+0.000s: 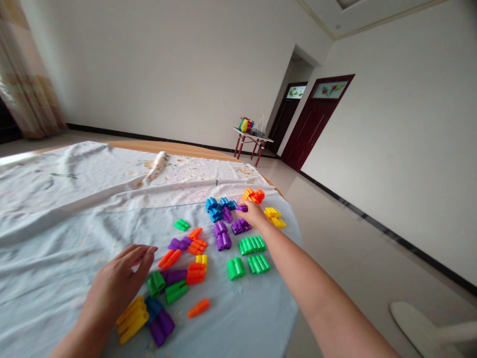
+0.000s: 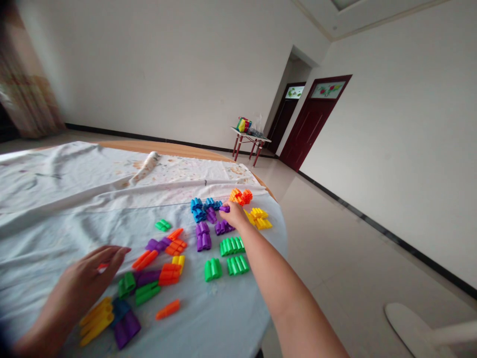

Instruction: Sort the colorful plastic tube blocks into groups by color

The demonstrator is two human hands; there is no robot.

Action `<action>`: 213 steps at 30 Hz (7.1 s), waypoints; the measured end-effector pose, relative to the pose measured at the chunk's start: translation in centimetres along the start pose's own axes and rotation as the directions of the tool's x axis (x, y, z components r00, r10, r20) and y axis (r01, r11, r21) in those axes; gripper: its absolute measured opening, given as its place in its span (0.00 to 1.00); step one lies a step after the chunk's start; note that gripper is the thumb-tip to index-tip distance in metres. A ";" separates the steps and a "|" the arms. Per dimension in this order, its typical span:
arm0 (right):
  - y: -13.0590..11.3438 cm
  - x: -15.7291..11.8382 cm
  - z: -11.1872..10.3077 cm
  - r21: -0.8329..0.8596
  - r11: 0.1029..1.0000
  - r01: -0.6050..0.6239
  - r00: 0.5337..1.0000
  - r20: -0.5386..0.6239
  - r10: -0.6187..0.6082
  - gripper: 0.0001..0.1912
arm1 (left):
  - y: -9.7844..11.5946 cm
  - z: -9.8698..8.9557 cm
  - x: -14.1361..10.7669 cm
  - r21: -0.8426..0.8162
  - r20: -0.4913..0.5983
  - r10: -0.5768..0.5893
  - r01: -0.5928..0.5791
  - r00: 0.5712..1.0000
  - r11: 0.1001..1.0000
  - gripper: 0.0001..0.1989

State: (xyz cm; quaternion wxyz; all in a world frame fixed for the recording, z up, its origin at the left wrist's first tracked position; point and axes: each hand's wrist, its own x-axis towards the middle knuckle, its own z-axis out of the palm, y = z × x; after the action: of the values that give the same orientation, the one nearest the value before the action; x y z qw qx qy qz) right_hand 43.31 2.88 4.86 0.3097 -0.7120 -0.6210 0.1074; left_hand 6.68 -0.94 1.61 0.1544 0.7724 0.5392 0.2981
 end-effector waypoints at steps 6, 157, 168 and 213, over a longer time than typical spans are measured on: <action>0.9 1.4 1.4 0.062 0.997 -0.053 0.999 0.010 0.053 0.12 | 0.1 -0.1 0.0 -0.021 -0.011 0.000 -0.001 1.000 1.000 0.20; 1.0 -0.6 -2.9 -0.146 0.938 0.314 0.874 0.430 -0.226 0.27 | -0.3 0.1 0.0 -0.015 0.008 -0.042 0.042 0.999 0.999 0.21; -0.7 0.0 -2.0 -0.230 0.910 0.346 0.847 0.494 -0.197 0.35 | -0.1 -0.2 0.1 -0.029 0.007 -0.057 0.057 0.998 0.998 0.22; -5.4 2.8 3.1 -0.533 0.846 -0.005 0.953 0.253 0.165 0.14 | 0.2 -0.1 -0.2 -0.013 -0.103 0.041 -0.043 0.994 0.999 0.19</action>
State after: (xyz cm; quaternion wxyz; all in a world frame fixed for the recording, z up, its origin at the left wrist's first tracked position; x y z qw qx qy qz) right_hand 37.83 6.68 6.16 0.0038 -0.7730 -0.6324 0.0499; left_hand 6.67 -1.22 1.76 0.1261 0.7660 0.5277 0.3448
